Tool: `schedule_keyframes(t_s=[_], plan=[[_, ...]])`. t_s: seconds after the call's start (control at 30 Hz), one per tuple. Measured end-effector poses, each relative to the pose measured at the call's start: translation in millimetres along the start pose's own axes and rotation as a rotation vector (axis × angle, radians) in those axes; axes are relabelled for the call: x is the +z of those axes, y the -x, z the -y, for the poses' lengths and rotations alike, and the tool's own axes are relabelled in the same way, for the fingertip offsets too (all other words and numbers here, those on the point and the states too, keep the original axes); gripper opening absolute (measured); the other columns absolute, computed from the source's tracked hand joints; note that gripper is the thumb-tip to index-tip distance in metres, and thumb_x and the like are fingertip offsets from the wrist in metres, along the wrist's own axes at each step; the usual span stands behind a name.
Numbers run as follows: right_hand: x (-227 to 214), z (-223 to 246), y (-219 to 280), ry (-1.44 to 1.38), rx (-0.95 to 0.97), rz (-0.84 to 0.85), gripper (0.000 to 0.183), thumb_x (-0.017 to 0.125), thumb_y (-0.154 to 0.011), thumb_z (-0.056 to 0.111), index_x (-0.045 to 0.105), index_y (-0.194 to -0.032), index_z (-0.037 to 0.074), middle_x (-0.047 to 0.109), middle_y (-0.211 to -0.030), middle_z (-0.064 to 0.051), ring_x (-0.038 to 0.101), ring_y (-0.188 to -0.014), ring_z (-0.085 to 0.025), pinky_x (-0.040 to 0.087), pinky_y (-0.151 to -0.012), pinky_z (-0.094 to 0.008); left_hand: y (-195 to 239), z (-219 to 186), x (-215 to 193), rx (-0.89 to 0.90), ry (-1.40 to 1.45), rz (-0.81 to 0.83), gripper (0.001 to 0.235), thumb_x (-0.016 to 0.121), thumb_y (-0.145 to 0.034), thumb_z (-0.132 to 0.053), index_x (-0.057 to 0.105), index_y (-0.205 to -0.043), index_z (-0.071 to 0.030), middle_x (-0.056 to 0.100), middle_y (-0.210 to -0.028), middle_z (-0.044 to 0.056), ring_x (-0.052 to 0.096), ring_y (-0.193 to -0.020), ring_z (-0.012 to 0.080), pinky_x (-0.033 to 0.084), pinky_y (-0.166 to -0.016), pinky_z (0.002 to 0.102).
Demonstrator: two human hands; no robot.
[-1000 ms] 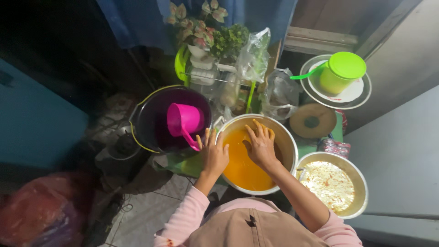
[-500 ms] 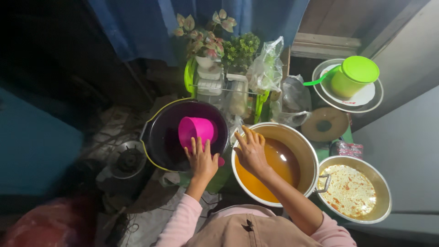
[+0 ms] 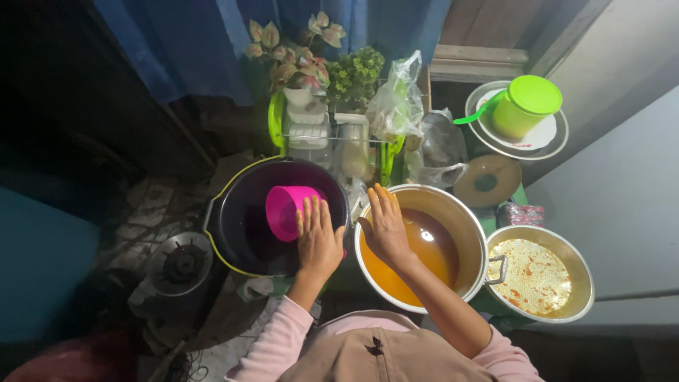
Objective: The person mixes a yellow liquid in a pot with their hands, scoops water with a pink scoop, and transfers a solid food item from a strainer into a green bowl. They then open a small packet and add its contents to the bowl, followed by more water, and mix the contents by hand.
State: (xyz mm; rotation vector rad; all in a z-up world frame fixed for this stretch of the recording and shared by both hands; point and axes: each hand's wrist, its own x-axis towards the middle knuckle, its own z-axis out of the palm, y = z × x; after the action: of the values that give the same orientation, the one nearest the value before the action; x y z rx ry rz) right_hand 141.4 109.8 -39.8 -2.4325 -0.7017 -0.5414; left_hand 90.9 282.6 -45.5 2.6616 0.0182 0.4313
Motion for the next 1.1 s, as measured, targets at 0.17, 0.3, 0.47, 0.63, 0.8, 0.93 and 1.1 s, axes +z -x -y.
schedule_keyframes(t_s=[0.17, 0.3, 0.47, 0.63, 0.8, 0.93, 1.1], plan=[[-4, -9, 0, 0.034, 0.027, -0.025, 0.071, 0.072, -0.089, 0.017, 0.04, -0.147, -0.008, 0.041, -0.154, -0.03, 0.037, -0.145, -0.046, 0.027, -0.122, -0.053, -9, -18, 0, 0.087, 0.006, -0.003, 0.073, 0.061, -0.094, -0.028, 0.034, -0.15, 0.011, 0.027, -0.162, 0.03, 0.016, -0.154, 0.0419, 0.01, -0.125, 0.052], [-14, -14, 9, 0.044, 0.068, -0.004, 0.075, 0.073, -0.087, 0.017, 0.039, -0.149, -0.007, 0.039, -0.155, -0.029, 0.036, -0.145, -0.045, 0.027, -0.121, -0.053, -9, -34, 6, 0.124, 0.037, 0.011, 0.074, 0.061, -0.093, -0.027, 0.033, -0.15, 0.011, 0.027, -0.162, 0.031, 0.016, -0.154, 0.0425, 0.01, -0.124, 0.052], [-32, -30, 18, 0.052, 0.107, 0.018, 0.077, 0.073, -0.085, 0.018, 0.038, -0.149, -0.006, 0.039, -0.155, -0.027, 0.035, -0.145, -0.044, 0.026, -0.122, -0.054, -11, -60, 17, 0.158, 0.066, 0.01, 0.074, 0.062, -0.092, -0.027, 0.034, -0.151, 0.009, 0.027, -0.162, 0.03, 0.016, -0.154, 0.0437, 0.009, -0.124, 0.054], [-47, -48, 28, 0.054, 0.112, 0.021, 0.074, 0.073, -0.088, 0.019, 0.039, -0.149, -0.005, 0.041, -0.154, -0.027, 0.036, -0.146, -0.044, 0.025, -0.123, -0.054, -8, -85, 27, 0.187, 0.094, 0.009, 0.076, 0.063, -0.091, -0.027, 0.034, -0.152, 0.008, 0.025, -0.161, 0.032, 0.016, -0.153, 0.0452, 0.009, -0.124, 0.055], [-70, -65, 43, 0.032, 0.106, 0.059, 0.075, 0.073, -0.086, 0.018, 0.04, -0.149, -0.006, 0.041, -0.154, -0.028, 0.035, -0.145, -0.045, 0.024, -0.122, -0.054, -1, -113, 37, 0.175, 0.068, 0.019, 0.077, 0.064, -0.091, -0.027, 0.033, -0.152, 0.008, 0.026, -0.161, 0.031, 0.015, -0.154, 0.0452, 0.008, -0.125, 0.055], [-82, -80, 54, 0.028, 0.109, 0.086, 0.074, 0.074, -0.085, 0.017, 0.041, -0.148, -0.005, 0.041, -0.154, -0.028, 0.035, -0.145, -0.045, 0.024, -0.122, -0.053, 6, -127, 45, 0.142, 0.046, 0.037, 0.078, 0.063, -0.091, -0.028, 0.033, -0.153, 0.008, 0.026, -0.161, 0.03, 0.015, -0.154, 0.0437, 0.008, -0.124, 0.054], [-93, -101, 72, 0.028, 0.115, 0.075, 0.073, 0.074, -0.086, 0.017, 0.042, -0.148, -0.005, 0.042, -0.153, -0.027, 0.035, -0.145, -0.045, 0.024, -0.122, -0.053, 16, -144, 60, 0.127, 0.037, 0.07, 0.076, 0.062, -0.092, -0.03, 0.033, -0.152, 0.007, 0.026, -0.161, 0.03, 0.015, -0.153, 0.0441, 0.008, -0.124, 0.054]])
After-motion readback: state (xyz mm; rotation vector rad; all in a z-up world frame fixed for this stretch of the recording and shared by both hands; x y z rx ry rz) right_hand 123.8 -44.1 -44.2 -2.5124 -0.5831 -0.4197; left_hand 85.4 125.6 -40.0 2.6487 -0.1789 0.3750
